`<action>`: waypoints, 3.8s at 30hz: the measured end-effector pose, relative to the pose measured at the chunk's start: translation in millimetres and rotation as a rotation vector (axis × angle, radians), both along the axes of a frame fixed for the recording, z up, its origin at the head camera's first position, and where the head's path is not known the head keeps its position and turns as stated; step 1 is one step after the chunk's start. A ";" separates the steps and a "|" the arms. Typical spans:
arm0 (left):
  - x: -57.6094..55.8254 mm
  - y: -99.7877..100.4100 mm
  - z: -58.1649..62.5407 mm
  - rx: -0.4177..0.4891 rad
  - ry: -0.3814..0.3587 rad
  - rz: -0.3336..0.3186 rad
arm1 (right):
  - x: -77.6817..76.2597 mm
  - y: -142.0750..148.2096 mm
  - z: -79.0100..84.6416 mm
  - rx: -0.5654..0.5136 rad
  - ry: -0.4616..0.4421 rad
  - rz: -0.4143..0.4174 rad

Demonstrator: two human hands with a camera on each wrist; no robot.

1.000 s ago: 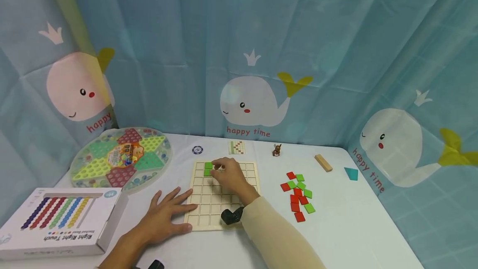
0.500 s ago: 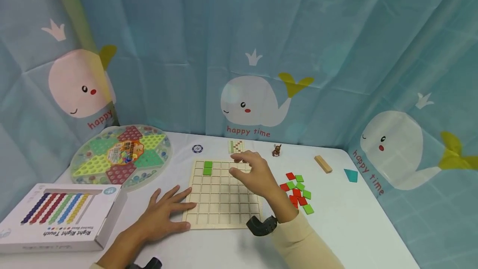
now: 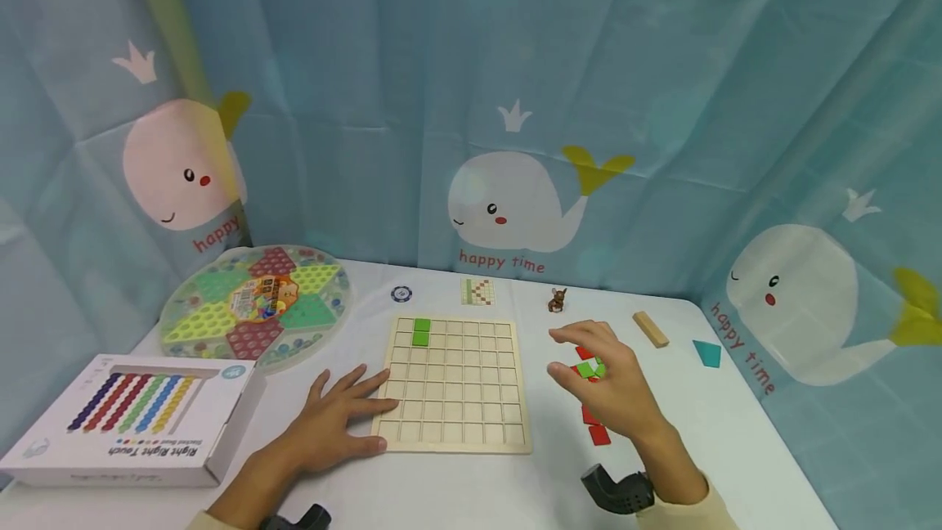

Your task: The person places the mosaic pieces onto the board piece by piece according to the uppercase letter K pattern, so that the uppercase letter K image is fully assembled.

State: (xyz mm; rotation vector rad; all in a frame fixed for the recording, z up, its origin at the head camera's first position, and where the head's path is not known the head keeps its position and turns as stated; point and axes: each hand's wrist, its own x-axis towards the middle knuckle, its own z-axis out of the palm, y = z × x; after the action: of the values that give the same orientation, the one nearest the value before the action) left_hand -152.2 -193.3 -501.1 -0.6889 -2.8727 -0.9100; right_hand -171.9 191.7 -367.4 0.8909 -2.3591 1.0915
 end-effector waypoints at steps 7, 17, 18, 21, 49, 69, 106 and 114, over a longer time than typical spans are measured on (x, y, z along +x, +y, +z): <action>0.6 -0.9 2.8 -0.018 -0.030 0.007 | 11.0 30.4 0.9 0.010 0.021 -0.051; -0.8 0.8 0.2 -0.022 -0.029 0.008 | 15.9 71.3 -24.2 -0.010 -0.080 -0.125; -0.9 0.8 0.3 -0.024 -0.034 0.012 | 15.9 74.8 -26.8 -0.009 -0.085 -0.128; -0.8 1.1 1.0 -0.027 -0.042 0.021 | 16.1 84.6 -35.9 0.023 -0.095 -0.181; -1.5 1.1 -0.1 -0.039 -0.022 0.018 | -0.6 133.7 -122.6 0.259 -0.508 -0.365; -3.1 0.9 2.5 -0.026 -0.037 0.005 | 1.9 133.2 -116.8 0.325 -0.480 -0.446; -2.3 0.6 2.4 -0.023 -0.035 0.001 | 18.3 11.3 23.9 -0.065 -0.043 -0.002; -0.2 -1.1 1.4 -0.004 -0.019 0.010 | 3.3 -30.7 25.1 -0.127 -0.133 0.052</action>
State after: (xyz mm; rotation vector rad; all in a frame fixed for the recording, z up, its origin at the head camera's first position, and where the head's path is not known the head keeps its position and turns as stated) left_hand -152.3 -194.4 -499.7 -0.6695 -2.8931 -0.9149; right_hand -168.6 161.0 -342.3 0.8624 -2.3521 1.3429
